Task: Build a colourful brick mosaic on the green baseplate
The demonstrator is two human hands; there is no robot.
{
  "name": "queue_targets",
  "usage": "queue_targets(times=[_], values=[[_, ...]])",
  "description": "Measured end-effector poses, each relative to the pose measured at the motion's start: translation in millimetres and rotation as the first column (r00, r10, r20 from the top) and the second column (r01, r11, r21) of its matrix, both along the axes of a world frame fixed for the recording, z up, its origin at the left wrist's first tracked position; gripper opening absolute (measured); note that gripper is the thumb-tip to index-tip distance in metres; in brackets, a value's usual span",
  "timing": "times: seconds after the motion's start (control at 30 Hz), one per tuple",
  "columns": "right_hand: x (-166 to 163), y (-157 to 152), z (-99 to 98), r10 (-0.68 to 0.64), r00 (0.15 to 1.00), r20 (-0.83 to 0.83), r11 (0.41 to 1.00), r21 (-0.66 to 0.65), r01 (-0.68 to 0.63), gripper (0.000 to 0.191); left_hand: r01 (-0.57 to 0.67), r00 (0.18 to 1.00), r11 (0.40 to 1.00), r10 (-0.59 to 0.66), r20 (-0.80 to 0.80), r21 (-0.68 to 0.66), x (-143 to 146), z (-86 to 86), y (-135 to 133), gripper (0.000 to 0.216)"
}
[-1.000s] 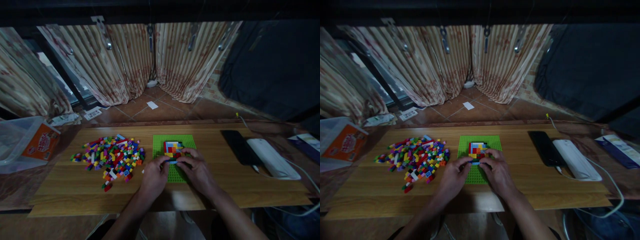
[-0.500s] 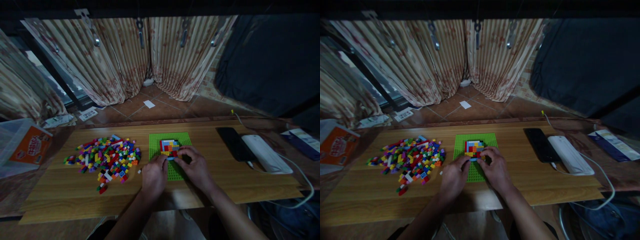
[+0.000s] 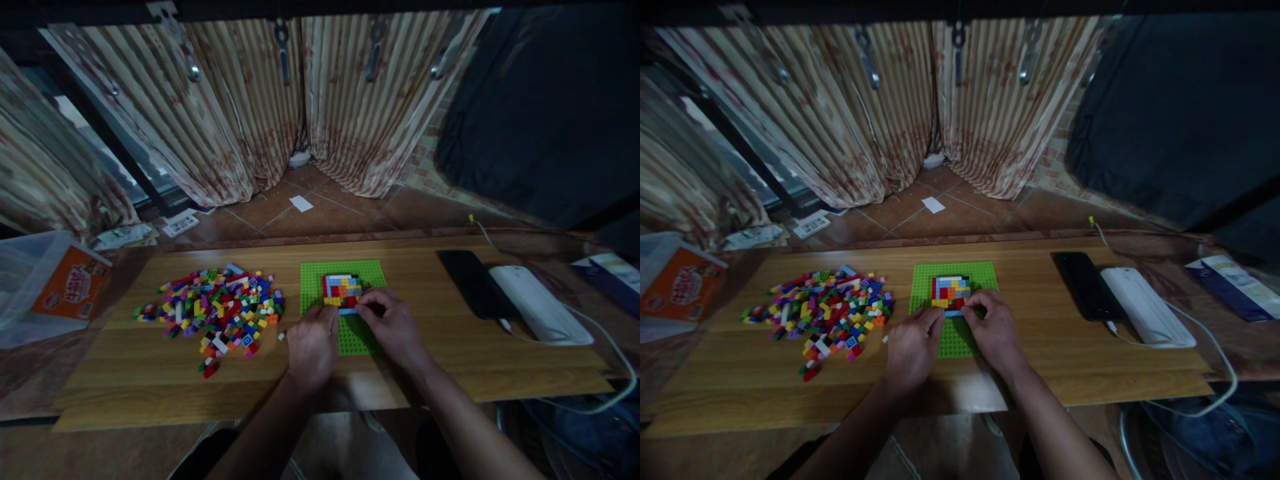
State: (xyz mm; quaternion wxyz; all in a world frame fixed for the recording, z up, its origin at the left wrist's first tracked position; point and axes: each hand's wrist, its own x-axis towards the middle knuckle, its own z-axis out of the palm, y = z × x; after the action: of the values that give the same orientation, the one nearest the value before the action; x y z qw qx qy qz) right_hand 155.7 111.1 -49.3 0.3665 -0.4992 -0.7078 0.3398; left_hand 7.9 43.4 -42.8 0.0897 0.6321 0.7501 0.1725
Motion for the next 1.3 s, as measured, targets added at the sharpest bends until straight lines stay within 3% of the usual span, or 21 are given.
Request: queue_targets(times=[0.33, 0.5, 0.6, 0.73, 0.87, 1.13, 1.3], values=[[-1, -1, 0.6, 0.018, 0.998, 0.062, 1.000, 0.015, -0.019, 0.012, 0.019, 0.998, 0.997, -0.024, -0.061, -0.073, 2, 1.6, 1, 0.027], [4, 1, 2.6, 0.058, 0.994, 0.093, 0.998, -0.003, -0.058, 0.017, 0.021, 0.996, 0.998, -0.016, 0.086, -0.052, -2, 6.5, -2, 0.024], [4, 2, 3.8, 0.010, 0.998, 0.063, 0.999, -0.044, -0.007, 0.026, 0.001, 0.975, 1.000, -0.007, 0.224, 0.026, -10, 8.9, -5, 0.025], [-3, 1, 5.2, -0.119, 0.992, 0.038, 0.988, -0.099, 0.122, 0.038, -0.102, 0.922, 0.985, 0.040, 0.386, 0.141, -26, 14.7, -6, 0.022], [-13, -1, 6.5, -0.131, 0.986, 0.102, 0.991, -0.024, 0.134, 0.045, -0.195, 0.861, 0.963, 0.076, 0.503, 0.187, -42, 20.2, -5, 0.022], [-22, -5, -3.1, -0.104, 0.952, 0.287, 0.993, 0.085, 0.083, 0.054, -0.265, 0.819, 0.936, 0.091, 0.567, 0.232, -63, 24.2, -5, 0.020], [-19, -3, -9.7, -0.110, 0.946, 0.305, 0.992, 0.094, 0.085, 0.057, -0.339, 0.810, 0.904, 0.140, 0.570, 0.260, -100, 31.9, -10, 0.021]])
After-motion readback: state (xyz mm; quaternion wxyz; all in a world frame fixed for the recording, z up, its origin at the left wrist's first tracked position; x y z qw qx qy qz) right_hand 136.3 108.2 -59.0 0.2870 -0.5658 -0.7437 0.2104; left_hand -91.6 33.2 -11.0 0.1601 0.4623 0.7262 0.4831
